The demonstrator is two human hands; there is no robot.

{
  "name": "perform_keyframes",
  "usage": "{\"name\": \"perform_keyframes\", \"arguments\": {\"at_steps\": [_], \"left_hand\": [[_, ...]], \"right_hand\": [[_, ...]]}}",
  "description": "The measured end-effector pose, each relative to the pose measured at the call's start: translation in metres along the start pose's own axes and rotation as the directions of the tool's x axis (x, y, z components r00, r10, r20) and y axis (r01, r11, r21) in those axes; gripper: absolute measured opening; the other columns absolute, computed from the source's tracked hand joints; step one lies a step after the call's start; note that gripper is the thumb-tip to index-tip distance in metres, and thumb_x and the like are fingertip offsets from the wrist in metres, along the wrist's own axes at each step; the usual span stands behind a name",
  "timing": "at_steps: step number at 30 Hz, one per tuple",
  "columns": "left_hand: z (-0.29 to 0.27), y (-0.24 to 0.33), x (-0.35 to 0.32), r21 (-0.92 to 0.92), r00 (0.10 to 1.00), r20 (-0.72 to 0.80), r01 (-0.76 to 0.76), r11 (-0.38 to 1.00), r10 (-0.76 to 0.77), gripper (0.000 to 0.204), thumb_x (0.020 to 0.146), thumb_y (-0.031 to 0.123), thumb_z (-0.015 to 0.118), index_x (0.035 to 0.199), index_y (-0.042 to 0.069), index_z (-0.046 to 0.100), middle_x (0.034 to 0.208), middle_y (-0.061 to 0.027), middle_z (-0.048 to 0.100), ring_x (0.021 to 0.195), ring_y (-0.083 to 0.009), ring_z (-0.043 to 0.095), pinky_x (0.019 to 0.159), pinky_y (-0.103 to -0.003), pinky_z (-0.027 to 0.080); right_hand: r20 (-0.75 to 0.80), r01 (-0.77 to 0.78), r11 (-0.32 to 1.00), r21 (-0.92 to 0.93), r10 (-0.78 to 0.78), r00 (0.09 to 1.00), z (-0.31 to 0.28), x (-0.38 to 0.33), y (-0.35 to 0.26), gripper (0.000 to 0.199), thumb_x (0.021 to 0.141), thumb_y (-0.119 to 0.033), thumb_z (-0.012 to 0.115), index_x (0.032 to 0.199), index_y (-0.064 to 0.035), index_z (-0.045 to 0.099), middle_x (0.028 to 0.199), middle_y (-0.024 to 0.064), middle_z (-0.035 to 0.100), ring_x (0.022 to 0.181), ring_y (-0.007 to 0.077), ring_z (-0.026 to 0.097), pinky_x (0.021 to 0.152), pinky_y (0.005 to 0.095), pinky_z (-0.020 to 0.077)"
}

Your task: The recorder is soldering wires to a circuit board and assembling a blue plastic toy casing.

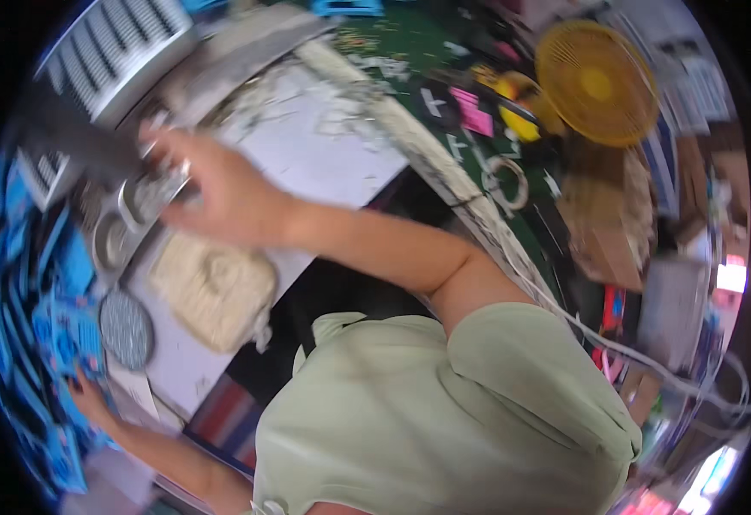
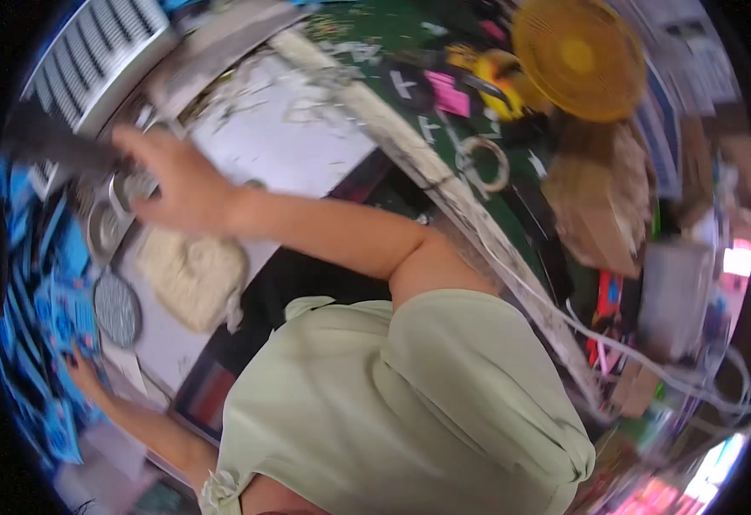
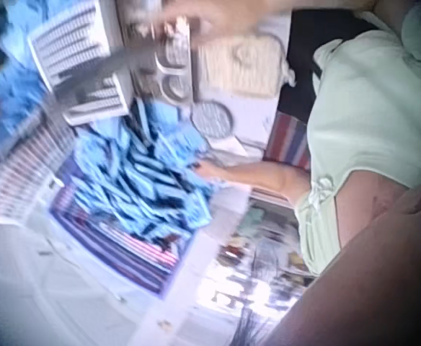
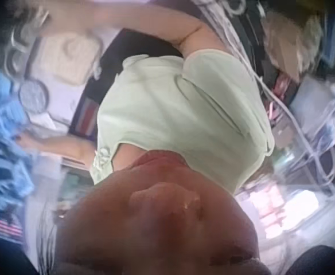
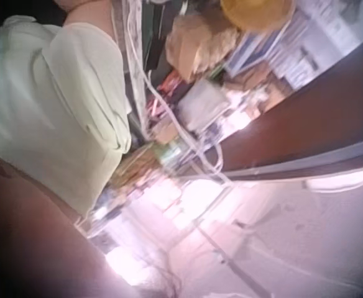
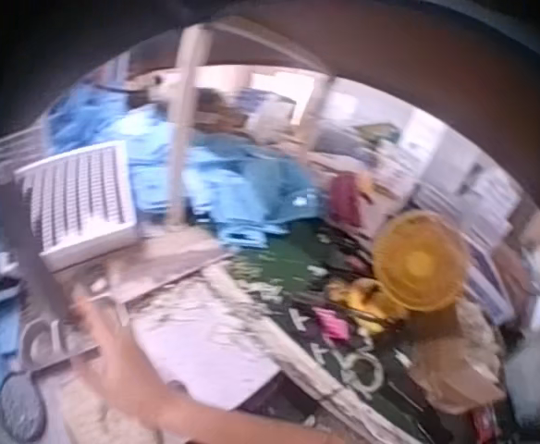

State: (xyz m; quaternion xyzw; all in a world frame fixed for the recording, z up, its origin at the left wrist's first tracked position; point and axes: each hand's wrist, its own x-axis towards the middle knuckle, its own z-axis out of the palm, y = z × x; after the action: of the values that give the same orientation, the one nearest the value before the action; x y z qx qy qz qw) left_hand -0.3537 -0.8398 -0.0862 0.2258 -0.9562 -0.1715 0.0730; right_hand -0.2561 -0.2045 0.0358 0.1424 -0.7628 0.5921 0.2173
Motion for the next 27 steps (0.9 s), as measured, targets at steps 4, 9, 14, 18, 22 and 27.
{"name": "perform_keyframes", "arguments": {"at_steps": [4, 9, 14, 18, 22, 27], "left_hand": [[0.014, 0.051, -0.013, -0.393, 0.991, 0.094, 0.126, 0.911, -0.096, 0.064, 0.087, 0.057, 0.072, 0.119, 0.002, 0.066, 0.081, -0.0064, 0.06, 0.059, -0.0145, 0.047, 0.053, -0.032, 0.038], [0.014, 0.078, -0.054, -0.654, 0.98, 0.093, 0.193, 0.732, -0.176, 0.06, 0.085, 0.055, 0.076, 0.118, 0.006, 0.066, 0.072, 0.0006, 0.052, 0.053, -0.0088, 0.036, 0.046, -0.028, 0.028], [0.012, 0.055, -0.042, -0.627, 0.985, 0.052, 0.162, 0.762, -0.166, 0.053, 0.089, 0.051, 0.074, 0.112, 0.004, 0.067, 0.079, -0.0005, 0.058, 0.052, -0.0087, 0.036, 0.046, -0.028, 0.027], [0.041, 0.063, -0.046, -0.684, 0.996, 0.028, 0.08, 0.725, -0.083, 0.046, 0.093, 0.045, 0.072, 0.106, 0.002, 0.067, 0.084, -0.0042, 0.063, 0.055, -0.0102, 0.041, 0.048, -0.03, 0.032], [0.037, 0.003, -0.027, -0.656, 0.996, -0.087, -0.059, 0.753, 0.003, 0.044, 0.095, 0.043, 0.071, 0.103, 0.0, 0.068, 0.087, -0.0081, 0.065, 0.07, -0.0161, 0.054, 0.061, -0.032, 0.044], [0.102, 0.011, -0.019, -0.582, 0.987, -0.144, -0.143, 0.801, 0.072, 0.064, 0.096, 0.05, 0.065, 0.115, -0.011, 0.063, 0.106, -0.0206, 0.069, 0.092, -0.031, 0.063, 0.085, -0.04, 0.048]], "right_hand": [[0.152, -0.193, 0.98, -0.048, 0.198, 0.968, -0.032, -0.096, -0.008, 0.05, 0.085, -0.013, 0.072, 0.133, -0.0054, 0.059, 0.105, 0.0125, 0.069, 0.095, 0.0271, 0.067, 0.081, 0.0374, 0.0537], [0.375, -0.339, 0.926, -0.166, 0.377, 0.847, -0.089, -0.185, -0.019, 0.016, 0.088, -0.017, 0.068, 0.098, -0.0063, 0.073, 0.08, 0.011, 0.073, 0.073, 0.0225, 0.07, 0.069, 0.036, 0.0547], [-0.439, -0.705, 0.18, -0.686, 0.67, 0.598, -0.254, -0.202, -0.077, 0.017, 0.079, -0.016, 0.066, 0.09, -0.0067, 0.075, 0.083, 0.0148, 0.073, 0.079, 0.0306, 0.071, 0.072, 0.0409, 0.0549], [-0.555, -0.577, -0.179, -0.797, 0.596, 0.581, -0.328, -0.253, -0.031, 0.019, 0.077, -0.015, 0.067, 0.093, -0.0097, 0.077, 0.094, 0.0154, 0.073, 0.091, 0.0347, 0.071, 0.078, 0.0475, 0.0565], [-0.553, -0.451, -0.33, -0.829, 0.606, 0.572, -0.305, -0.214, 0.0, 0.02, 0.073, -0.012, 0.07, 0.09, -0.0032, 0.076, 0.099, 0.0182, 0.073, 0.097, 0.0365, 0.07, 0.08, 0.047, 0.0592], [-0.377, -0.217, -0.311, -0.925, 0.686, 0.623, -0.339, -0.235, -0.01, 0.026, 0.067, -0.019, 0.07, 0.088, -0.0058, 0.076, 0.095, 0.0158, 0.073, 0.093, 0.0351, 0.071, 0.08, 0.0467, 0.0588]]}}
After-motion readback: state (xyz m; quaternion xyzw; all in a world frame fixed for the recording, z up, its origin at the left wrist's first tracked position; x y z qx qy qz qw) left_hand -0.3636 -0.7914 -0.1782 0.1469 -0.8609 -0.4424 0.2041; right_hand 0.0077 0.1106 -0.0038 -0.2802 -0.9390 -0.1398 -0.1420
